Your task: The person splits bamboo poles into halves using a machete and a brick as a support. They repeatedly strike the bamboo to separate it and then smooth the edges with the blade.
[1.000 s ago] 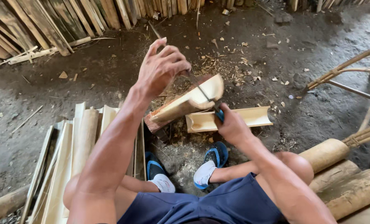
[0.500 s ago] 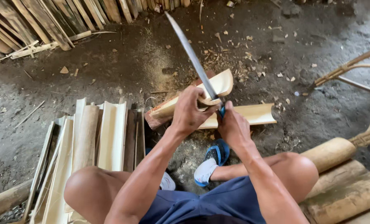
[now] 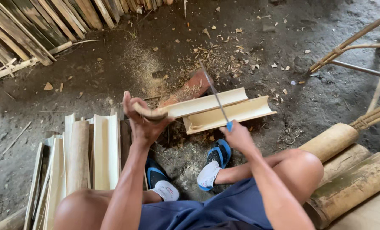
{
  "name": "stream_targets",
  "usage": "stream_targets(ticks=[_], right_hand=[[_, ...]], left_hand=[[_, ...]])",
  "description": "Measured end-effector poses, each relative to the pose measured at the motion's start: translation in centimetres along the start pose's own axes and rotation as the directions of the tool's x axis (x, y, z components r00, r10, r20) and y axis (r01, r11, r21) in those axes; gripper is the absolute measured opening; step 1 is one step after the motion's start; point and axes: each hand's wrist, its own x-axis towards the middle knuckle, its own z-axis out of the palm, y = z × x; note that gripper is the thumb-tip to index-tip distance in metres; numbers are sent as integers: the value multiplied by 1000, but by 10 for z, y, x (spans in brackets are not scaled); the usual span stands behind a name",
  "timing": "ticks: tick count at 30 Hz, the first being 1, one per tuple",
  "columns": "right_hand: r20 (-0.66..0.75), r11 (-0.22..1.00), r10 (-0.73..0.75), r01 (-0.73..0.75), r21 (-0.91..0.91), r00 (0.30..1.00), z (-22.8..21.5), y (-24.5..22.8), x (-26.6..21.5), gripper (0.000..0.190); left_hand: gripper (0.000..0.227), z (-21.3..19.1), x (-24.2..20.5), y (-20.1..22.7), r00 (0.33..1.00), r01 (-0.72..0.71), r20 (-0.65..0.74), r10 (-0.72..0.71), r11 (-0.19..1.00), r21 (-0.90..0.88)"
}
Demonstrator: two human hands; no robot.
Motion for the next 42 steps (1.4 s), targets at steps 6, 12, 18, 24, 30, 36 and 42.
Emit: stream_targets(ticks=[6,12,18,24,30,36,42], right_hand=[[148,949,51,-94,302,988,69,0,7,38],[514,886,77,-295,358,854,141,25,18,29],[466,678,41,-367,637,884,164,49,23,31],[256,289,310,-348,892,915,141,65,40,30],[236,215,371,-330,919,898,127,66,54,33],[313,49,434,-370,928,845,139,62,60,29],[184,211,439,-300,930,879,129,53,68,30]], left_hand=[[124,61,-2,-29,846,412,286,-451,891,189],[121,68,104,32,712,357,640,-291,934,27],[121,97,120,57,467,197,752,-464,884,423],[123,166,56,-7,216,136,798,-562,827,545],[129,251,-17,-81,213,97,818,-535,844,527],[98,267,-92,-146,271,-52,822,-501,845,532],[110,253,-74,-128,33,-53,857,-515,855,516]])
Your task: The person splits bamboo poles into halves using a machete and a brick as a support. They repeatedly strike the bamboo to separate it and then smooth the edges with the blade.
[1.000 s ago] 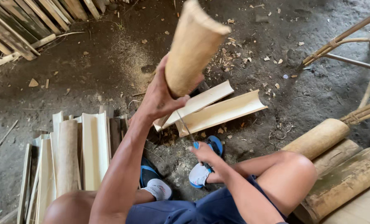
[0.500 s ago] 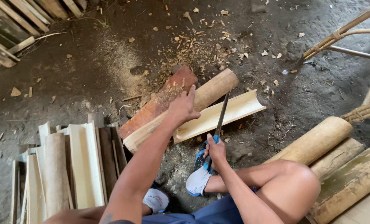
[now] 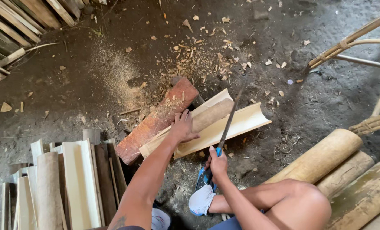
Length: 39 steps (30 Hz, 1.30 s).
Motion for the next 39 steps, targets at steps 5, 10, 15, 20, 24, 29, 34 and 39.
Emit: stream_targets(ticks=[5,10,15,20,24,29,34,39], right_hand=[[58,999,12,-10,-41,998,7,-16,-3,30],[61,997,36,-32,-67,997,9,-22,-7,24],[117,974,-65,89,-209,991,6,-19,-1,24],[265,915,-209,283,-286,942,20,-28,-10,25],[389,898,-206,331,-288,898,65,-28,-40,22],[588,854,-164,412,-317,792,127,9,-81,28],[705,814,-61,444,-374,706,162,63,-130,27],[747,747,53,470,-471,663,181,97,-147,29]], left_hand=[[119,-15,-3,14,992,102,-71,-100,994,29],[134,-18,0,29,987,143,-86,-136,986,81],[129,1,-19,33,975,123,-187,-115,992,27],[123,-3,-62,12,924,81,-366,-110,992,-95],[126,-26,-125,-25,875,191,-415,-250,965,-178],[117,-29,-253,-100,668,330,-566,-483,874,-356],[117,9,-379,-156,468,647,-293,-834,549,-530],[120,46,-409,-176,308,794,-161,-938,346,-499]])
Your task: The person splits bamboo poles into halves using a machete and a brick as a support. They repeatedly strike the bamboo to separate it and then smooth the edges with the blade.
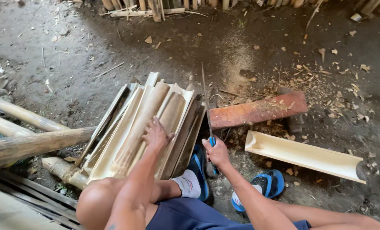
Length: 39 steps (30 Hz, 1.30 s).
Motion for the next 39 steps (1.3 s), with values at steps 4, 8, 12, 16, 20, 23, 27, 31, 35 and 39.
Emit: stream_targets(ticks=[4,8,12,16,20,23,27,31,35,39], right_hand=[[13,996,6,-5,-84,1000,-1,6,7,29],[-73,998,53,-56,-40,996,-37,8,2,28],[-268,993,121,-114,43,956,-100,6,-5,26],[-461,980,166,-91,180,872,-165,20,-20,21],[-557,949,250,-87,302,792,-218,29,-40,20],[-584,955,275,-145,260,764,-241,23,-55,16],[-655,988,127,-154,16,745,-251,8,-65,23],[-633,960,-171,-17,-279,755,-233,-15,-77,21],[-589,920,-327,105,-379,739,-206,-49,-101,24],[-550,915,-403,306,-263,732,-182,-78,-130,39]], left_hand=[[95,25,10,35,912,-345,-228,341,938,22],[67,56,2,98,748,-661,-275,605,716,-225],[38,115,-20,189,565,-807,-70,822,534,-252],[33,186,-57,270,319,-831,104,942,331,-447],[42,257,-91,329,141,-888,-25,990,115,-446],[26,275,-95,340,224,-882,477,850,385,-272],[27,245,-98,347,380,-867,265,886,441,-234],[47,172,-117,328,627,-657,242,740,670,-345],[71,101,-125,298,786,-512,125,606,750,-418],[73,57,-108,263,867,-433,-48,496,701,-566]])
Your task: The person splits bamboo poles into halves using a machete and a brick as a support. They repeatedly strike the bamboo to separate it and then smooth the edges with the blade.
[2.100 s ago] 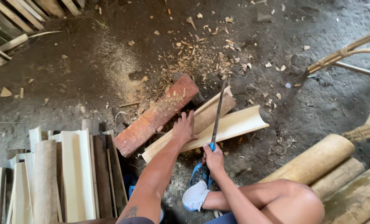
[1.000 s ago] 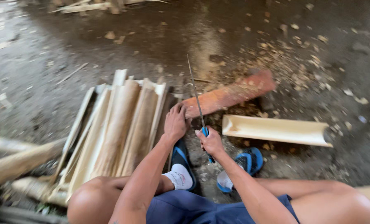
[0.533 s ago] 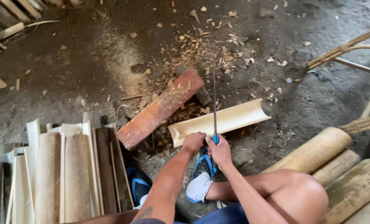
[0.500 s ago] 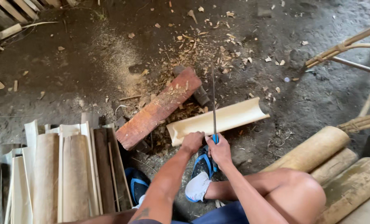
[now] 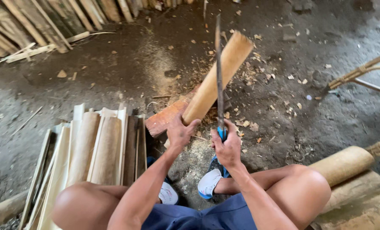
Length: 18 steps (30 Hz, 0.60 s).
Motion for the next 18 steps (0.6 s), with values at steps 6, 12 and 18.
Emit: stream_targets(ticks=[6,12,18], right_hand=[[63,911,-411,408,58,910,3,-46,-29,26],[164,912,-390,405,-69,906,3,-113,-54,41],[295,879,-341,414,-236,893,6,-136,-65,53]], left_hand=[[89,-77,28,-2,716,-684,-297,632,721,-116],[88,-103,9,7,735,-678,-357,577,625,-386],[73,-108,-14,-14,627,-776,-373,684,592,-219]])
